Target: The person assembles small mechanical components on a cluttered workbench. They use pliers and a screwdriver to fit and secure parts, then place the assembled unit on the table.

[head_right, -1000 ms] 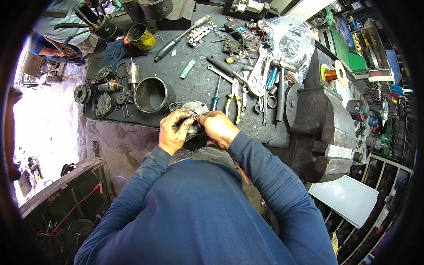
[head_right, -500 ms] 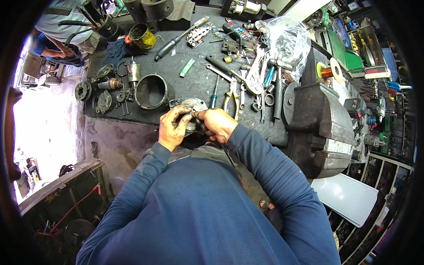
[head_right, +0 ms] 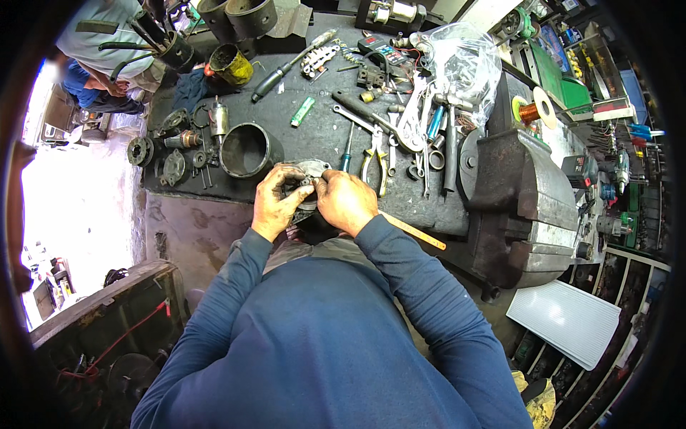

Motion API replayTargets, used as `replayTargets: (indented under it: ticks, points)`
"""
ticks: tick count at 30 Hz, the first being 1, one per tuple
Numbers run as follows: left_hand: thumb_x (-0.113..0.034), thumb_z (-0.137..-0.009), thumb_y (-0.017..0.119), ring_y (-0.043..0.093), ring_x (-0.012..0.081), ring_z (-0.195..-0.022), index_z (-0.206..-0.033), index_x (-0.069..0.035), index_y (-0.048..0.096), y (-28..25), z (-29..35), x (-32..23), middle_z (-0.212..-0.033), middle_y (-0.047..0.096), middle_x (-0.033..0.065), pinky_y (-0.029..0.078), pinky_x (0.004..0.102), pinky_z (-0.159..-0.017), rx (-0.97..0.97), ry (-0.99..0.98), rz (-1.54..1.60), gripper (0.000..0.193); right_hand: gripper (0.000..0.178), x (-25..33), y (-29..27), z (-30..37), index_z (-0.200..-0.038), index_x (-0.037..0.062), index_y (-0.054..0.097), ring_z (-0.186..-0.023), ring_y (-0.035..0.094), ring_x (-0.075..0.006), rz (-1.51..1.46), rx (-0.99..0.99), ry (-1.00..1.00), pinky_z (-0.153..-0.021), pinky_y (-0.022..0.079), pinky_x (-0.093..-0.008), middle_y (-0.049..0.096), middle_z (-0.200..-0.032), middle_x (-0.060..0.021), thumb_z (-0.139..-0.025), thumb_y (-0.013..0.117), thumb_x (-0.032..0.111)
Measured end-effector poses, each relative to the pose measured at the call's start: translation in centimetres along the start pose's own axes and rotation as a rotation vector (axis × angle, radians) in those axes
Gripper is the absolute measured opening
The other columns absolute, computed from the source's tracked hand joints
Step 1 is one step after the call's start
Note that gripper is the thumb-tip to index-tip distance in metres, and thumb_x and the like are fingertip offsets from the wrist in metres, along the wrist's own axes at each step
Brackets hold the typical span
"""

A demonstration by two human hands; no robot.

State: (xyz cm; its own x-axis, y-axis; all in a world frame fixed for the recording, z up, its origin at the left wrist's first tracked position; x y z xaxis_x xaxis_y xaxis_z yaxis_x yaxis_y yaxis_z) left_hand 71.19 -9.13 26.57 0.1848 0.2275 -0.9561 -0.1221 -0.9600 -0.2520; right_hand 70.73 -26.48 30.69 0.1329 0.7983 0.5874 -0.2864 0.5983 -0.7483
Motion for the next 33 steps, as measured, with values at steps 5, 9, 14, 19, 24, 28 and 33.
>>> replayTargets:
  ticks: [5,9,14,19,24,28,33]
  points:
    - [-0.005,-0.089,0.081,0.076,0.0278,-0.102,-0.108,0.002,0.074,0.5,0.3,-0.6,-0.109,0.077,0.0157,0.059,0.0365,-0.091,-0.017,0.045,-0.005,0.021,0.039,-0.3,-0.2,0.2,-0.111,-0.0006,0.076,-0.102,0.072,-0.048,-0.012,0.004,0.05,-0.09,0.056,-0.054,0.075,-0.102,-0.0301,-0.105,0.061,0.035]
    - [-0.003,-0.092,0.079,0.078,0.0278,-0.103,-0.109,0.002,0.074,1.0,0.5,-0.5,-0.111,0.078,0.016,0.06,0.0359,-0.091,-0.006,0.011,0.029,0.019,0.039,-1.4,0.4,0.2,-0.115,0.0022,0.077,-0.103,0.073,-0.0473,-0.023,0.017,0.117,-0.095,0.056,-0.0547,0.077,-0.105,-0.0271,-0.103,0.06,0.036]
    - [-0.002,-0.091,0.079,0.078,0.0302,-0.104,-0.108,0.0,0.074,1.4,0.4,-0.4,-0.11,0.079,0.016,0.06,0.0376,-0.091,0.027,0.033,0.0,0.019,0.04,-3.2,2.5,-1.5,-0.109,-0.0079,0.076,-0.098,0.075,-0.0452,-0.577,0.138,0.309,-0.09,0.058,-0.0481,0.075,-0.097,-0.0324,-0.102,0.061,0.028]
    - [-0.002,-0.09,0.079,0.077,0.0315,-0.107,-0.109,-0.001,0.076,1.3,0.3,-0.5,-0.112,0.079,0.0152,0.059,0.0376,-0.094,0.053,0.044,-0.037,0.02,0.037,-4.1,1.4,-1.3,-0.107,-0.012,0.073,-0.076,0.071,-0.0285,-0.55,0.141,0.252,-0.072,0.056,-0.0433,0.075,-0.086,-0.0215,-0.105,0.06,0.022]
    - [-0.004,-0.087,0.081,0.077,0.0312,-0.109,-0.109,-0.001,0.076,1.2,0.5,0.0,-0.114,0.079,0.015,0.059,0.038,-0.095,0.039,0.034,-0.032,0.023,0.028,-8.1,-3.9,-2.1,-0.111,-0.0023,0.072,-0.091,0.073,-0.0424,0.043,-0.21,0.164,-0.082,0.057,-0.0517,0.074,-0.098,-0.0288,-0.104,0.06,0.021]
    - [-0.004,-0.086,0.081,0.076,0.0319,-0.109,-0.11,-0.001,0.075,1.3,0.4,0.0,-0.115,0.078,0.0157,0.059,0.0386,-0.095,0.052,0.08,-0.069,0.024,0.031,-10.4,-10.0,-10.6,-0.123,0.005,0.068,-0.106,0.072,-0.0437,0.411,-0.353,-0.004,-0.096,0.057,-0.0542,0.072,-0.113,-0.0241,-0.095,0.062,0.016]
    - [-0.005,-0.085,0.081,0.075,0.0338,-0.111,-0.109,-0.002,0.074,1.4,0.3,0.0,-0.115,0.077,0.0158,0.058,0.0411,-0.098,0.043,0.089,-0.08,0.025,0.045,-9.6,-13.9,-13.4,-0.137,0.0063,0.064,-0.114,0.065,-0.0462,0.518,-0.688,-0.077,-0.097,0.055,-0.0515,0.065,-0.122,-0.0252,-0.093,0.071,0.016]
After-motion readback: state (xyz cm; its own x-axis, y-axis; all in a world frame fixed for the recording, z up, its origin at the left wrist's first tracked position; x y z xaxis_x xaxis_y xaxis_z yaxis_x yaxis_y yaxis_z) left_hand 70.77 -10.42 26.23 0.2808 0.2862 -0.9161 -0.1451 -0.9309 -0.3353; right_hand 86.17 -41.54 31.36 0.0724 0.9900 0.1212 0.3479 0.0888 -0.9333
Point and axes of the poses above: each hand's wrist, its own z-axis away from the middle knuckle, its own y-axis out of the palm, x = y × z, the point moved 4 cm from there along -z, towards the middle knuckle
